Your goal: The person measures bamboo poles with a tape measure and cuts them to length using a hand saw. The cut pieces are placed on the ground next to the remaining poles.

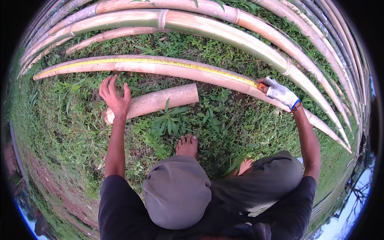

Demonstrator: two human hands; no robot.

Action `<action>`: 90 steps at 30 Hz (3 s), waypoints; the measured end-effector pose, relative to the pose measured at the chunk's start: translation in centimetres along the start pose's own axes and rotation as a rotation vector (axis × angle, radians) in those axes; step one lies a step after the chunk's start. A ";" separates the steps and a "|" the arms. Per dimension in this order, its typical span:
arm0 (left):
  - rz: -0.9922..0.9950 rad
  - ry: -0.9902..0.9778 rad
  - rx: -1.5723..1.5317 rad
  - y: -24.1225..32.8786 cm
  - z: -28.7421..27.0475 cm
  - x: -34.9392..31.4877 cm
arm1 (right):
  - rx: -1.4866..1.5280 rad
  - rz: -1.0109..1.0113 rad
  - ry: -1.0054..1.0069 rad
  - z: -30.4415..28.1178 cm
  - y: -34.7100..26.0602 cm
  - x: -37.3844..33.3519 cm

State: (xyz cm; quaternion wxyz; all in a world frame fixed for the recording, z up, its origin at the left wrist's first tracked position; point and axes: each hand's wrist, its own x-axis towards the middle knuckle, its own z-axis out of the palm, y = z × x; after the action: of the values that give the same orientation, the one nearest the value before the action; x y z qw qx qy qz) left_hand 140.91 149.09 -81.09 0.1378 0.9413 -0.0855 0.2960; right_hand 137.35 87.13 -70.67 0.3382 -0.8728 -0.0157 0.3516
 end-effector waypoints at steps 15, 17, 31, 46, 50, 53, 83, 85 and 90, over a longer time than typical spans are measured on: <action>0.748 -1.157 -0.277 28.5 10.7 9.7 | -0.215 0.199 0.217 -2.0 15.9 -12.9; 0.727 -1.176 -0.319 26.7 8.7 11.1 | -0.252 0.173 0.188 -2.7 15.2 -14.3; 0.294 -1.064 0.188 -5.9 -0.7 13.2 | -0.328 0.177 0.110 -3.3 16.7 -15.5; 0.370 -1.251 -0.117 9.8 0.1 14.7 | -0.398 -0.011 0.371 -0.7 21.9 -16.8; 0.645 -1.195 -0.320 25.8 2.5 12.3 | -0.379 -0.021 0.367 -0.7 21.4 -17.1; 0.676 -1.232 -0.451 34.3 5.6 8.7 | -0.408 -0.088 0.371 -1.4 21.4 -16.9; 0.185 -0.949 0.414 -6.4 -6.0 6.2 | -0.409 0.027 0.326 -1.4 27.7 -22.4; 0.176 -0.983 0.433 -6.4 -5.7 6.4 | -0.417 0.053 0.373 -0.5 28.0 -22.7; 0.167 -1.158 0.376 -2.0 -5.3 7.2 | -0.374 0.103 0.335 -0.8 26.8 -22.9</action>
State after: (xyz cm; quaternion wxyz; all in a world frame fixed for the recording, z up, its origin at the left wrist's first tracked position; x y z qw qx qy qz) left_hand 144.42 152.07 -73.18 -0.1233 0.9475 -0.1661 -0.2436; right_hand 115.00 59.96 -72.51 0.1505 -0.9658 0.0205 0.2100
